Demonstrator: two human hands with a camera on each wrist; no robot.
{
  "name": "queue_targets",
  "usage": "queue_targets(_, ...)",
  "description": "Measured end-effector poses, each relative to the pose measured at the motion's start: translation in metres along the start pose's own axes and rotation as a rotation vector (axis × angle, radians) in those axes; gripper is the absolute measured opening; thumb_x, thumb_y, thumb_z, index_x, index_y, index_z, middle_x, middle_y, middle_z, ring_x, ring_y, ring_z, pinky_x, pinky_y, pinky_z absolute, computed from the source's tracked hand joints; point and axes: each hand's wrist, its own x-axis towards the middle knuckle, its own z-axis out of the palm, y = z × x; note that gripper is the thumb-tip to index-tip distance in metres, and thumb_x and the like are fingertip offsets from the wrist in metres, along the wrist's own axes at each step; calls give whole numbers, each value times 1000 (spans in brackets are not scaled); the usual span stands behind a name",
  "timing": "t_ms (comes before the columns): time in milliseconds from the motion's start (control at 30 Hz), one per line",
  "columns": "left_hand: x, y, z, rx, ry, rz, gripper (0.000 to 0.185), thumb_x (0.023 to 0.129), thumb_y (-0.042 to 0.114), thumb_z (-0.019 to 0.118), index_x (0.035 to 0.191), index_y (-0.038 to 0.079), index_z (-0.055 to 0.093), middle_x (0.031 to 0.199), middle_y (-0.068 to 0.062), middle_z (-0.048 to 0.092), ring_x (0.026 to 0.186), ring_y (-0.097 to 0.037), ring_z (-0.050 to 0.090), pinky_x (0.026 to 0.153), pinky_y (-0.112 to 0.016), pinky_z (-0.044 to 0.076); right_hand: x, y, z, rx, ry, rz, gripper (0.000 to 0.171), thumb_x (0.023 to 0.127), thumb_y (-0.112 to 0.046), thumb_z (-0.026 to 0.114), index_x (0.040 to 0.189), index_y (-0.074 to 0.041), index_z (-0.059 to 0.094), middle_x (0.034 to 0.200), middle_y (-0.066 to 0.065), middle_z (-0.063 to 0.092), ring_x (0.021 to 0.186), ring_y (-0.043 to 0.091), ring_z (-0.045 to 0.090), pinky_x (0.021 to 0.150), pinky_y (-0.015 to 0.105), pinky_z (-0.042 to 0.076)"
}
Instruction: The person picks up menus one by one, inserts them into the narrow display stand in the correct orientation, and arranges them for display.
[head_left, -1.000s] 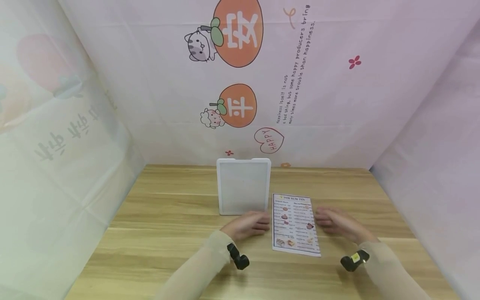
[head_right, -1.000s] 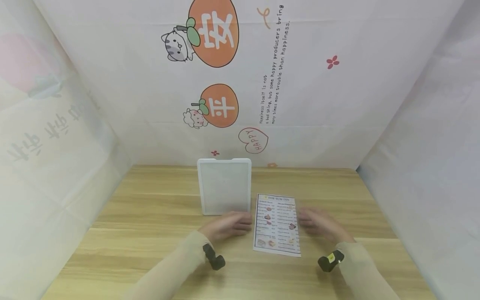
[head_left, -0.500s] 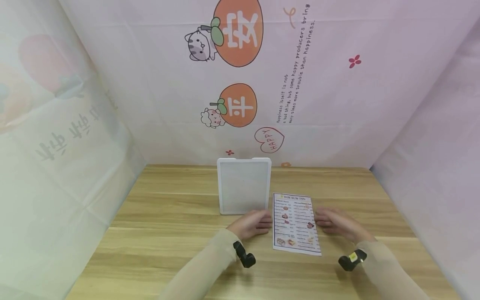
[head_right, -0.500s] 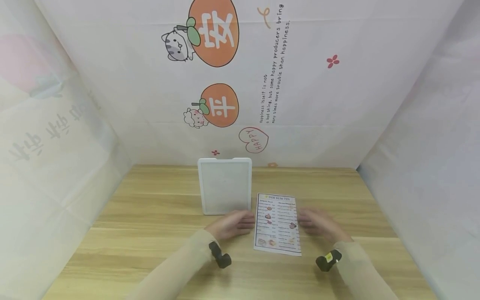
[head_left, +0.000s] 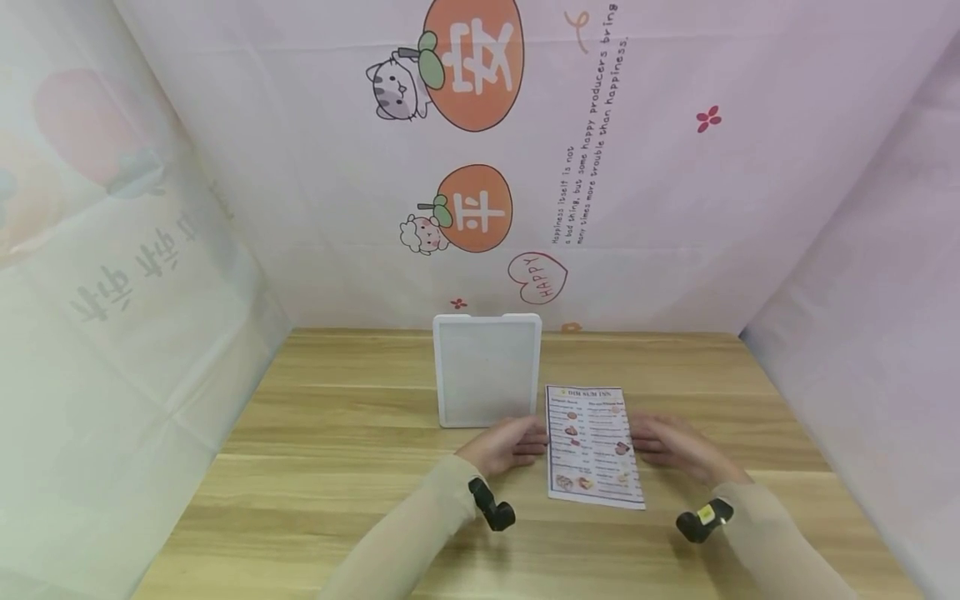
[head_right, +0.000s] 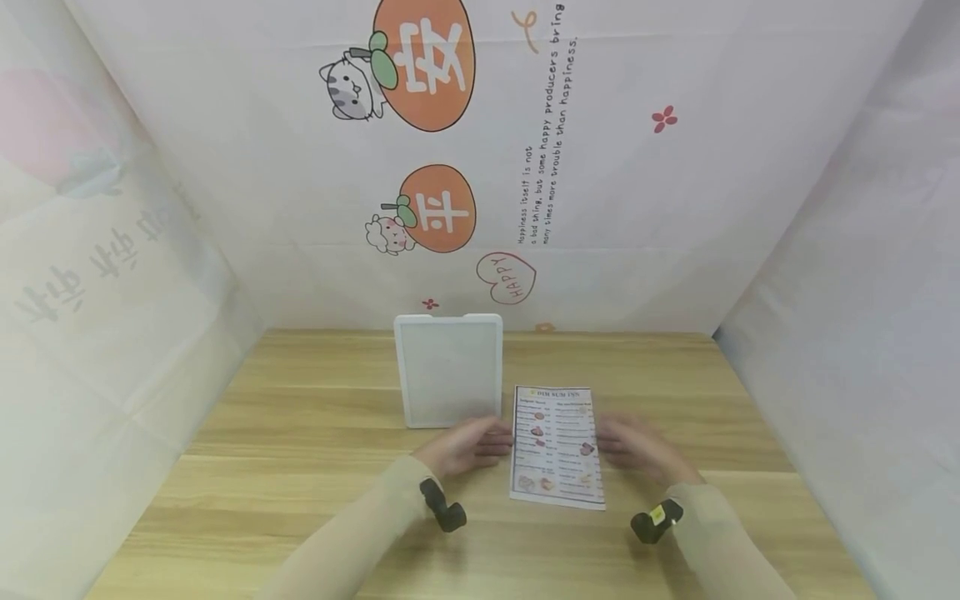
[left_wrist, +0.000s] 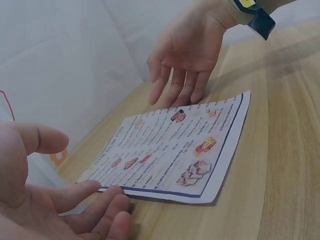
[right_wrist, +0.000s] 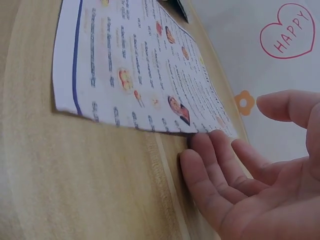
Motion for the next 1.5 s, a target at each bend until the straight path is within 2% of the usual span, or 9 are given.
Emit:
queue_targets(133, 0, 2, 1, 16, 9, -2, 40, 97, 22, 55, 125, -6, 59, 127, -17, 64, 111, -26, 62, 103, -44, 46, 3, 1, 0, 31, -11, -13, 55, 106, -18, 49, 143, 19, 32, 134, 31, 55, 121, 35, 59, 99, 40, 50)
queue_targets(300, 2, 4, 1, 9, -2, 1, 38, 95, 19, 57, 123, -7, 57, 123, -18, 65, 108, -26, 64, 103, -44, 46, 4, 1, 0, 81, -38, -29, 55, 106, -11, 46, 146, 21, 24, 135, 34, 53, 116, 32, 62, 97, 39, 52)
queue_targets(433, 4, 4, 1, 42, -14, 11, 39, 97, 19, 56, 124, -8, 58, 121, -16, 67, 104, -24, 66, 100, -42, 49, 3, 0, 1, 60, -33, -38, 58, 105, -10, 48, 146, 21, 21, 137, 36, 49, 118, 32, 61, 97, 37, 52)
queue_targets(667, 4, 5, 1, 110, 1, 38, 41, 101, 21, 58, 128, -9, 58, 120, -15, 67, 102, -23, 67, 92, -37, 54, 4, 2, 2, 36, -6, -43, 59, 102, -8, 55, 144, 21, 26, 137, 35, 50, 118, 33, 61, 96, 35, 52)
queue_targets(900, 2, 9, 0, 126, -7, 43, 40, 103, 22, 57, 127, -9, 60, 116, -14, 70, 100, -22, 68, 92, -38, 54, 4, 2, 4, 34, 13, -25, 61, 101, -8, 56, 144, 22, 26, 136, 34, 52, 116, 32, 62, 96, 36, 53)
queue_targets(1200, 4, 12, 4, 152, 39, 68, 31, 97, 16, 65, 120, -5, 66, 102, -9, 73, 89, -17, 70, 82, -33, 58, -2, -5, 5, 39, 57, 8, 59, 102, -11, 55, 142, 23, 28, 125, 28, 61, 109, 30, 66, 94, 38, 54)
queue_targets(1500, 10, 14, 7, 208, 89, 83, 30, 93, 17, 73, 116, -1, 69, 93, -6, 73, 81, -16, 70, 73, -28, 59, -2, -7, 5, 69, 80, 18, 56, 101, -12, 58, 140, 21, 35, 111, 13, 70, 97, 21, 69, 87, 33, 56)
